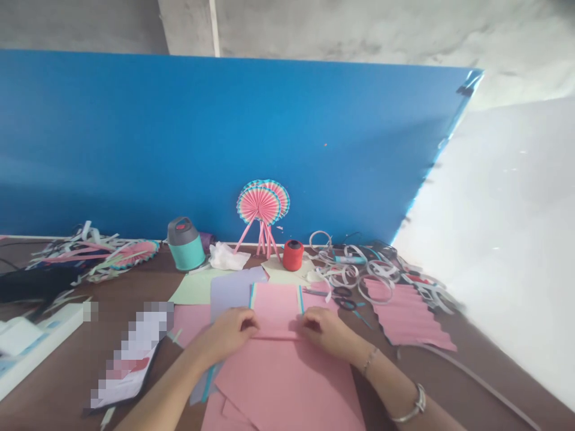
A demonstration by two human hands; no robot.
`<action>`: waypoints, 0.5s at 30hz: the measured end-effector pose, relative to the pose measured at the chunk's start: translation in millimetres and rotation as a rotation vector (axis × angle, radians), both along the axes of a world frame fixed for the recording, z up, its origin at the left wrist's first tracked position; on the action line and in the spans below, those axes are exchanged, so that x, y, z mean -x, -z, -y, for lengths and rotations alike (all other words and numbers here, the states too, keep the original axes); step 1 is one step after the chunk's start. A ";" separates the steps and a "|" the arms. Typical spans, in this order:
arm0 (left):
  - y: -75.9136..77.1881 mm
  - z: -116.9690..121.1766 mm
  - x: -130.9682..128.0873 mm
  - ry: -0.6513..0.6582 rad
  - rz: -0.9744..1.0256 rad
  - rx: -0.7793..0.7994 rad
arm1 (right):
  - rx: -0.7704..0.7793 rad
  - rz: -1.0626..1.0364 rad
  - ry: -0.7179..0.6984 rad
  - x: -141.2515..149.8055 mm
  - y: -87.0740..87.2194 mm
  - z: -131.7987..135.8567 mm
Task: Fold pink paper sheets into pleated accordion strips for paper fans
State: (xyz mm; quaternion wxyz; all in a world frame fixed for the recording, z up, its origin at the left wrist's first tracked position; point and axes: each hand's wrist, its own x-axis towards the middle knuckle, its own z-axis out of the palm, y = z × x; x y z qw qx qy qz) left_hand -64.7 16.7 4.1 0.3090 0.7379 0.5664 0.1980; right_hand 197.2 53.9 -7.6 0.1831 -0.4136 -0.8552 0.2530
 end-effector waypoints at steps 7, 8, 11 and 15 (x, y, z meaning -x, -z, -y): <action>-6.0 0.8 -4.7 -0.030 -0.025 0.021 | 0.009 0.017 -0.002 -1.6 5.8 -3.3; -6.0 0.7 -4.8 -0.030 -0.030 0.027 | 0.016 0.019 -0.003 -1.9 6.3 -3.8; -4.8 0.3 -4.2 -0.015 -0.037 0.021 | 0.013 0.023 -0.009 -2.1 7.2 -4.5; -1.5 -0.9 -3.3 0.014 -0.037 -0.019 | 0.007 0.021 -0.022 -1.6 7.9 -3.8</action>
